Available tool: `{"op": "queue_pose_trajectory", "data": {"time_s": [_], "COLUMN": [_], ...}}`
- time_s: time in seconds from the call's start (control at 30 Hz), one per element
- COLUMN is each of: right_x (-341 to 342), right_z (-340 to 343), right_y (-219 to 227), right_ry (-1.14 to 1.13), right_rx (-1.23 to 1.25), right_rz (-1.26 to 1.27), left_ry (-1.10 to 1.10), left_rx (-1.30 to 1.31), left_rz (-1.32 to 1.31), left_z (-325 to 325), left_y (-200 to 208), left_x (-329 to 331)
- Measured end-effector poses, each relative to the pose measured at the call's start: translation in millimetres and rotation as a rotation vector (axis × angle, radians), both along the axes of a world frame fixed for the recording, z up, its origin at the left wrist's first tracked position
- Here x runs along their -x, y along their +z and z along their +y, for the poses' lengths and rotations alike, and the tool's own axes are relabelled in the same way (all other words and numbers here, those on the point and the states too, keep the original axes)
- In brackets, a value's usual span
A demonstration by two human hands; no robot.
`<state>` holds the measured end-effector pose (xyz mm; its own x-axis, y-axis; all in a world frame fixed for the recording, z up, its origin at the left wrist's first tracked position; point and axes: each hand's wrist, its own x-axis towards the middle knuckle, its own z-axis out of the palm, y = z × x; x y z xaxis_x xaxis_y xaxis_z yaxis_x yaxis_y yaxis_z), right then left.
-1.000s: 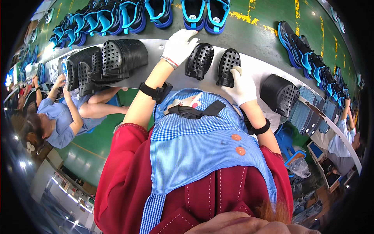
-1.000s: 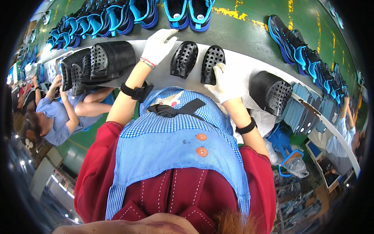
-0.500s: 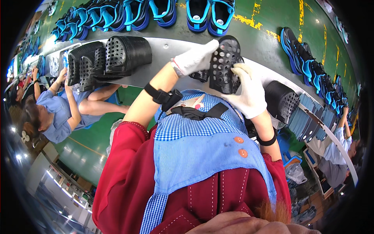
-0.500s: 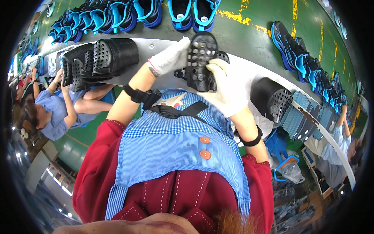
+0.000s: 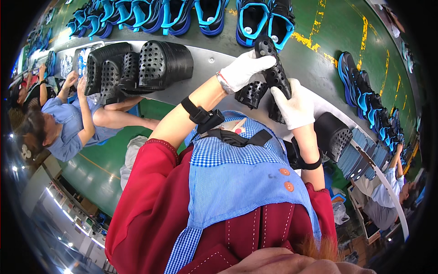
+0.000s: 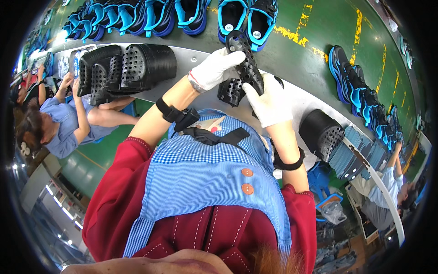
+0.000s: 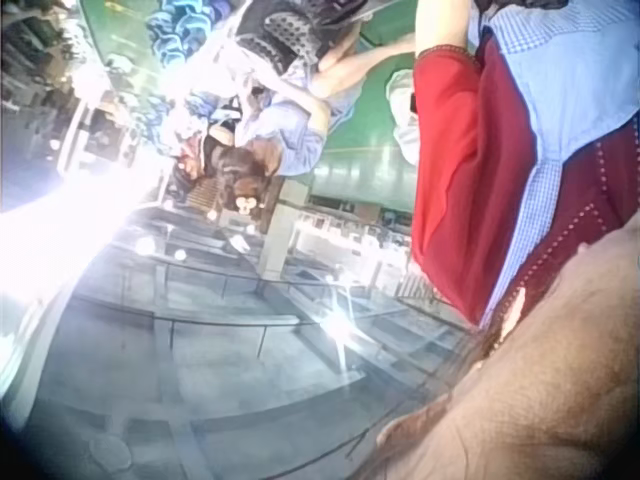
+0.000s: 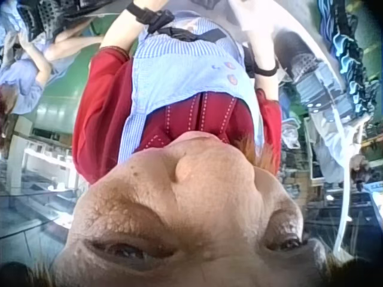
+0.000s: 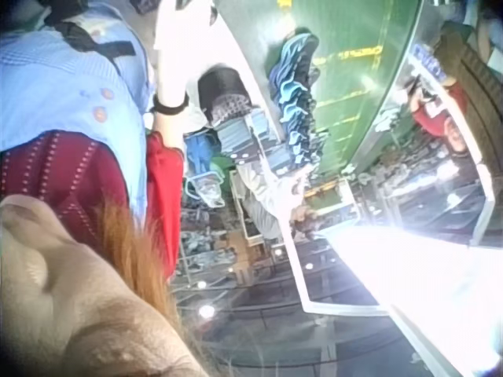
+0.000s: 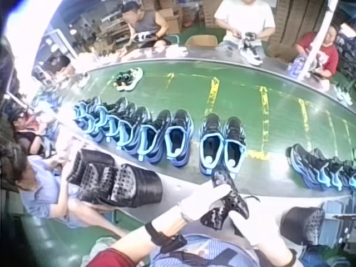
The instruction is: Organizing and assembling black plastic shoe components and sneakers on a production line.
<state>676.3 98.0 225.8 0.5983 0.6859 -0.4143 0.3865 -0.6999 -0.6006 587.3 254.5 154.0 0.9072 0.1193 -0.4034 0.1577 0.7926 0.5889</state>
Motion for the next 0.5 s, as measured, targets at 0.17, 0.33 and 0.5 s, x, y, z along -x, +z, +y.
{"op": "queue_pose_trajectory", "data": {"time_s": [0.17, 0.33, 0.5], "right_x": [-18.7, -76.9, -140.6], "right_z": [10.9, 25.5, 76.8], "right_y": [-15.7, -45.5, -55.6], "right_ry": [-0.078, -0.152, 0.09], "right_rx": [0.192, 0.161, 0.404], "right_rz": [0.076, 0.207, 0.121], "left_ry": [-0.056, -0.148, -0.034], "left_rx": [-0.201, -1.52, -1.756], "left_rz": [0.097, 0.058, -0.173], "left_z": [12.8, 28.5, 34.6], "left_y": [-9.2, -14.2, -60.9], "left_x": [-18.5, -28.9, -52.8]}}
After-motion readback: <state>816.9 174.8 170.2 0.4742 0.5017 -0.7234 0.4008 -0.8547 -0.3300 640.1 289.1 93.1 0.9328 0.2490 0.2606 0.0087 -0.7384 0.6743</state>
